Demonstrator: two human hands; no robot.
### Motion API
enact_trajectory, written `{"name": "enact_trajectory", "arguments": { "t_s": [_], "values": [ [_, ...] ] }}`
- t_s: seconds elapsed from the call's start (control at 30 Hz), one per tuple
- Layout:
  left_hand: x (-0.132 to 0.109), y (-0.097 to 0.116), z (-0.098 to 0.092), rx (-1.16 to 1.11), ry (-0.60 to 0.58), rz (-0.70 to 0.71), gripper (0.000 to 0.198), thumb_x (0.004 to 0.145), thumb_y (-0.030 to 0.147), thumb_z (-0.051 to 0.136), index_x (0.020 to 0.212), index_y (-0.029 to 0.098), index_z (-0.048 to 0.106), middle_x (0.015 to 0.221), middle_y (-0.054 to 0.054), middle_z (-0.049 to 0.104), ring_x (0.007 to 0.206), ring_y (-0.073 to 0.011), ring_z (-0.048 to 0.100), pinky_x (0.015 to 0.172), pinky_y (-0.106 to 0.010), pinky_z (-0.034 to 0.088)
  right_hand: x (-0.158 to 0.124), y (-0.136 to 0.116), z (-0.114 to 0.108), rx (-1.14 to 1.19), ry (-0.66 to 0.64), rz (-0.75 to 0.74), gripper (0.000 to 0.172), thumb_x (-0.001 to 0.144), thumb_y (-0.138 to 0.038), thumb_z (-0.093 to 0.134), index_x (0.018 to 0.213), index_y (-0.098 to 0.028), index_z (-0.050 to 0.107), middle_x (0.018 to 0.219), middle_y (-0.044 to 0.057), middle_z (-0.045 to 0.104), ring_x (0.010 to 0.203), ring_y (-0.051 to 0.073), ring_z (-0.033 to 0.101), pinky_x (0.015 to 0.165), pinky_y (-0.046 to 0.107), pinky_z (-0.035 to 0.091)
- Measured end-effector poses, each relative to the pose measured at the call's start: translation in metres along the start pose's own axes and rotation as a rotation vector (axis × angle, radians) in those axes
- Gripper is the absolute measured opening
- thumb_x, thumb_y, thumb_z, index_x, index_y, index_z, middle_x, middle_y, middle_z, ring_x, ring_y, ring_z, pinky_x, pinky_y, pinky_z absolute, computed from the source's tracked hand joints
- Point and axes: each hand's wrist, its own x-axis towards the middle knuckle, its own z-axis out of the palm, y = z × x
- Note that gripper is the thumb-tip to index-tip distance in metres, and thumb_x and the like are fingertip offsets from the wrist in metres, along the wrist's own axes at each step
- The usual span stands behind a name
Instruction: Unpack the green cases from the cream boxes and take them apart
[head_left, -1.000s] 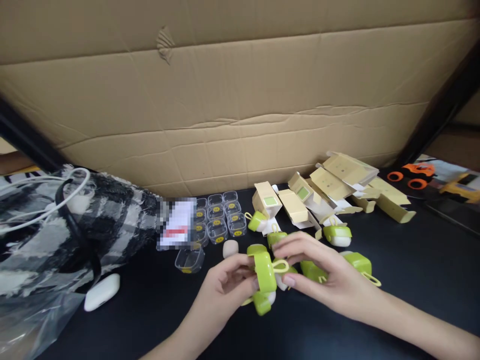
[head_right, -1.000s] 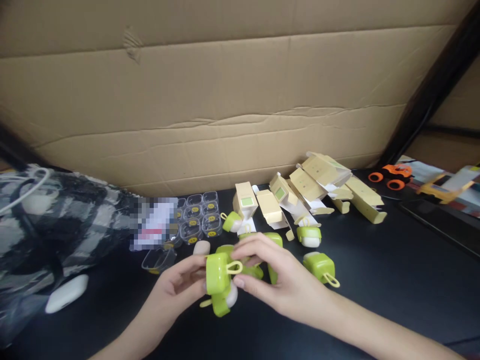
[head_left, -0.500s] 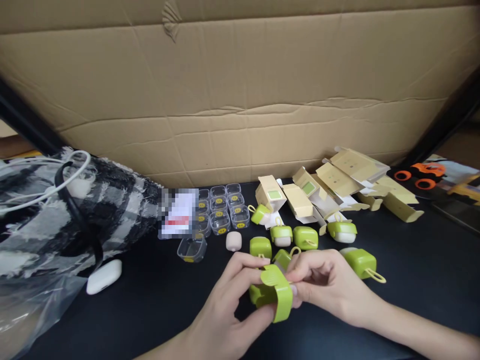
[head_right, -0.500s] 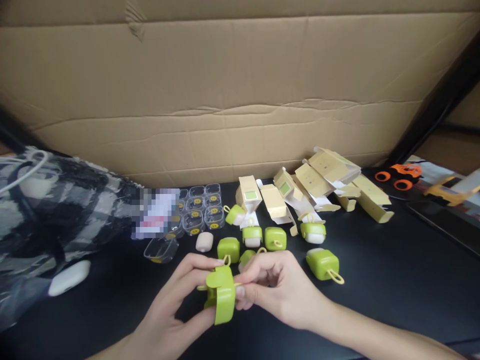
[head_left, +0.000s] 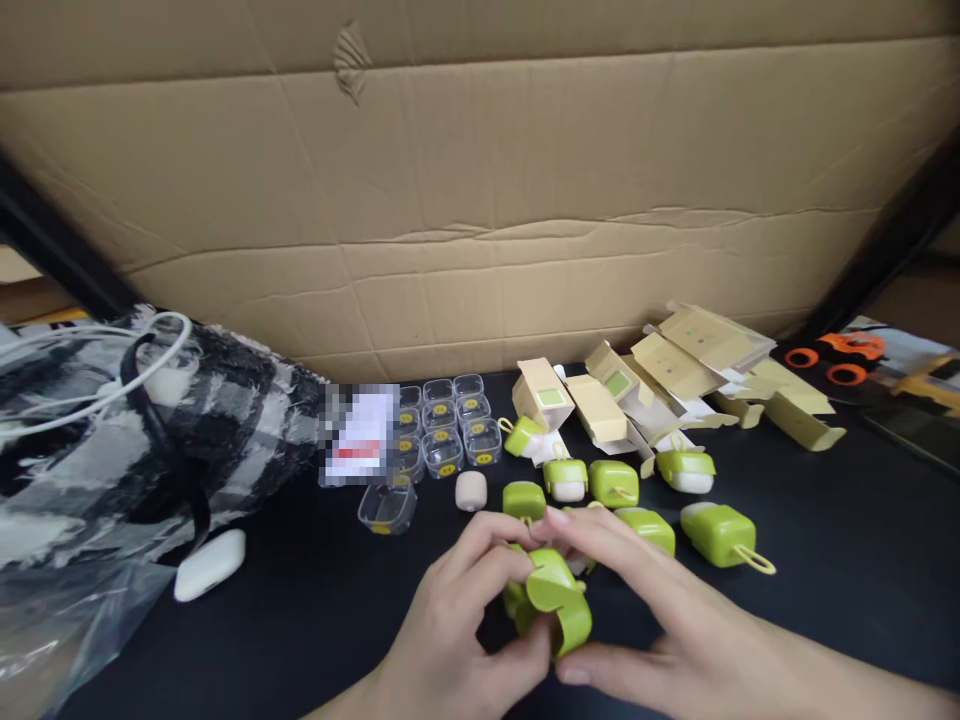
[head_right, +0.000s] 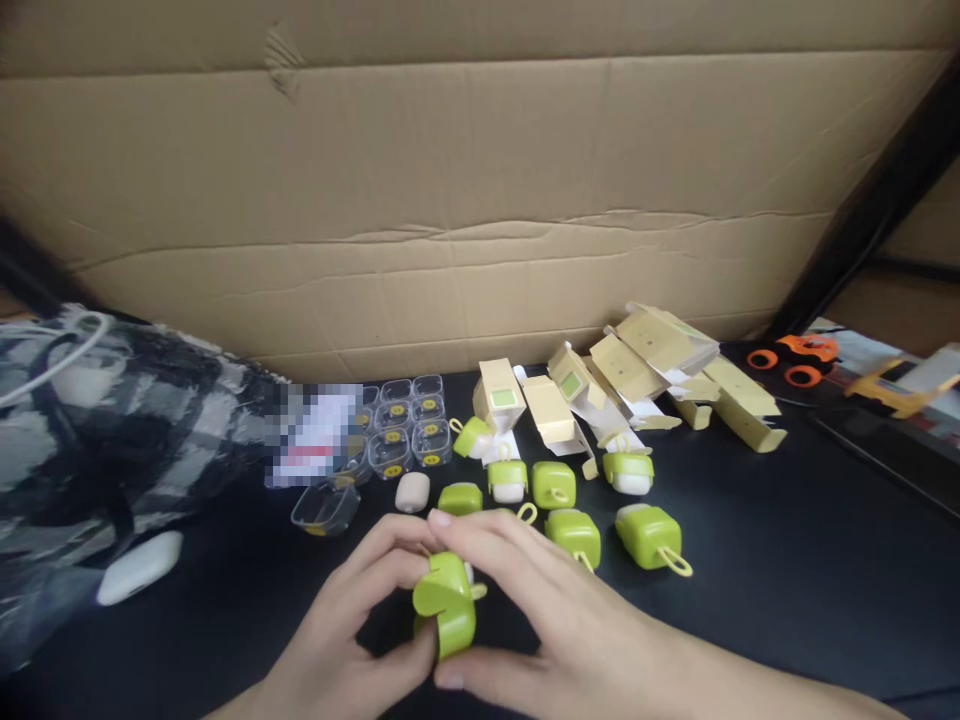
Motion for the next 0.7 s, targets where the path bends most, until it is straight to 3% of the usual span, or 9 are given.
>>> {"name": "enact_trajectory", "arguments": {
  "t_s": [0.1,0.23,0.3,0.37,0.47,0.57,0.7],
  "values": [
    [0.000,0.001,-0.002,-0.001,0.022,-0.008,0.023,0.069,0.001,0.057,0.084,0.018,0.060,0.094,-0.004,0.060,0.082,-0.0132,0.065,0.072,-0.019,0.053,0.002,-0.004,-0.003,0.005,-0.063,-0.020,0.072,0.087,-0.015,0.059,0.144,-0.035,0.019,0.127,0.005,0.047,0.120,0.014,0.047,0.099,0.025,0.042],
    [-0.001,0.000,-0.002,-0.018,0.041,-0.034,0.024,0.067,0.002,0.059,0.081,0.022,0.060,0.093,-0.001,0.062,0.087,-0.0137,0.065,0.078,-0.019,0.052,0.001,-0.007,-0.020,-0.104,-0.136,-0.024,0.056,0.084,-0.014,0.060,0.135,-0.029,0.042,0.109,0.005,0.050,0.100,0.014,0.055,0.087,0.024,0.048],
    [0.000,-0.002,-0.002,-0.064,0.128,-0.078,0.018,0.071,0.006,0.058,0.076,0.024,0.058,0.088,0.002,0.062,0.083,-0.0120,0.064,0.077,-0.018,0.052,-0.007,-0.005,-0.034,-0.156,-0.063,-0.003,0.037,0.085,-0.009,0.053,0.119,-0.025,0.055,0.099,0.004,0.052,0.090,0.012,0.057,0.078,0.021,0.049],
    [0.001,-0.006,-0.001,-0.148,0.201,-0.148,0.015,0.077,0.011,0.056,0.076,0.025,0.057,0.082,0.004,0.062,0.078,-0.0110,0.064,0.073,-0.017,0.052,-0.018,-0.002,-0.045,-0.199,0.095,0.042,0.027,0.086,-0.005,0.046,0.101,-0.022,0.060,0.092,0.004,0.052,0.085,0.011,0.057,0.075,0.019,0.050],
    [0.004,-0.015,0.000,-0.157,0.210,-0.180,0.012,0.081,0.014,0.058,0.079,0.026,0.058,0.078,0.004,0.063,0.077,-0.0118,0.064,0.071,-0.017,0.051,-0.031,0.001,-0.046,-0.341,0.236,0.102,0.018,0.088,-0.017,0.051,0.103,-0.022,0.059,0.100,0.007,0.056,0.096,0.015,0.058,0.080,0.023,0.051],
    [0.005,-0.022,0.000,-0.034,0.230,-0.096,0.014,0.081,0.011,0.058,0.081,0.025,0.057,0.080,0.004,0.061,0.079,-0.0110,0.061,0.074,-0.018,0.048,-0.026,-0.004,-0.023,-0.506,0.071,-0.069,0.035,0.089,-0.032,0.056,0.123,-0.021,0.055,0.115,0.007,0.062,0.105,0.017,0.059,0.090,0.025,0.049],
    [0.002,-0.024,-0.002,0.020,0.346,-0.069,0.017,0.084,0.009,0.053,0.086,0.026,0.052,0.083,0.005,0.055,0.082,-0.0091,0.056,0.077,-0.016,0.046,0.001,-0.013,0.020,-0.475,-0.260,-0.379,0.032,0.100,-0.021,0.032,0.120,-0.014,0.057,0.126,-0.001,0.062,0.116,0.007,0.053,0.108,0.017,0.030]
  ]
}}
